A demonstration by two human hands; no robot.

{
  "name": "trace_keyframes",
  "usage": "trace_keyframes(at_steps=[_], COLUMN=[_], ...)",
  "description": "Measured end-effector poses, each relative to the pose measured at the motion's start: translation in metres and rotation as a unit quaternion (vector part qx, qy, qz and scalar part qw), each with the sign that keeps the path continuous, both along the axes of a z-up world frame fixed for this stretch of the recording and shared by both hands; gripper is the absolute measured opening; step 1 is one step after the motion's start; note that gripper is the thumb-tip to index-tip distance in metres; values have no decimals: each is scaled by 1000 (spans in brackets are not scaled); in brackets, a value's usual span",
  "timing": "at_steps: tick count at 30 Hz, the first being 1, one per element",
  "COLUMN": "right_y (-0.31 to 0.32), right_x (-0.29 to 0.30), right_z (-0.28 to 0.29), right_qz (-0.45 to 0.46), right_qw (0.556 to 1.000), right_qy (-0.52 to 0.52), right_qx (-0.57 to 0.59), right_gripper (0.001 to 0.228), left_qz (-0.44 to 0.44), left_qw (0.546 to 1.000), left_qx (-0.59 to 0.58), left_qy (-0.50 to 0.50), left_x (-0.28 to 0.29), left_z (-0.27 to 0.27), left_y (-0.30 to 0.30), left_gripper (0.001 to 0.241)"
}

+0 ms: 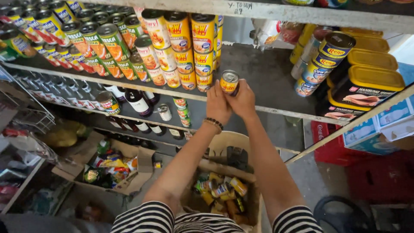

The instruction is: Organizing various canned food items by moving them between a cardboard box and the store shelves.

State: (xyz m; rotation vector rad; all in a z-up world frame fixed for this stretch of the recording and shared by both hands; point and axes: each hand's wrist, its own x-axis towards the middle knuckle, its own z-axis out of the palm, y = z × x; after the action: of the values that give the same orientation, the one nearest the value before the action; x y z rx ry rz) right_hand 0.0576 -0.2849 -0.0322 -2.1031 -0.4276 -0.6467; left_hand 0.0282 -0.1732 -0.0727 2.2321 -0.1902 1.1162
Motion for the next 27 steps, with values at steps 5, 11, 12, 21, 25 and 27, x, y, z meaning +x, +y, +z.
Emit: trace_keyframes(at_steps=[5, 11, 12, 21, 25, 27], right_y=[1, -2, -3, -6, -4, -3], right_x=[0, -9, -6, 16, 1, 7], right_z=[2, 21, 14, -5, 20, 15], right_qz=[6, 42, 79, 215, 127, 147], right_qw=[1000, 997, 993, 952, 975, 974], right_qy=[-12, 54, 42, 115, 159, 147], right_qx=[8, 45, 82, 182, 86, 91], right_gripper=[48, 69, 70, 47, 41, 40], left_qz=[2, -28, -27, -25, -55, -50], left_qw=[998, 985, 985, 985, 988, 988], left_qx=[62, 143, 133, 161, 139, 138], left_qy=[21, 92, 109, 64, 48, 46], left_x=[-10, -24, -22, -22, -30, -32], left_z=[10, 30, 28, -12, -26, -25], left_y=[16, 33, 33, 39, 40, 39], left_gripper=[82, 79, 76, 85, 70, 69])
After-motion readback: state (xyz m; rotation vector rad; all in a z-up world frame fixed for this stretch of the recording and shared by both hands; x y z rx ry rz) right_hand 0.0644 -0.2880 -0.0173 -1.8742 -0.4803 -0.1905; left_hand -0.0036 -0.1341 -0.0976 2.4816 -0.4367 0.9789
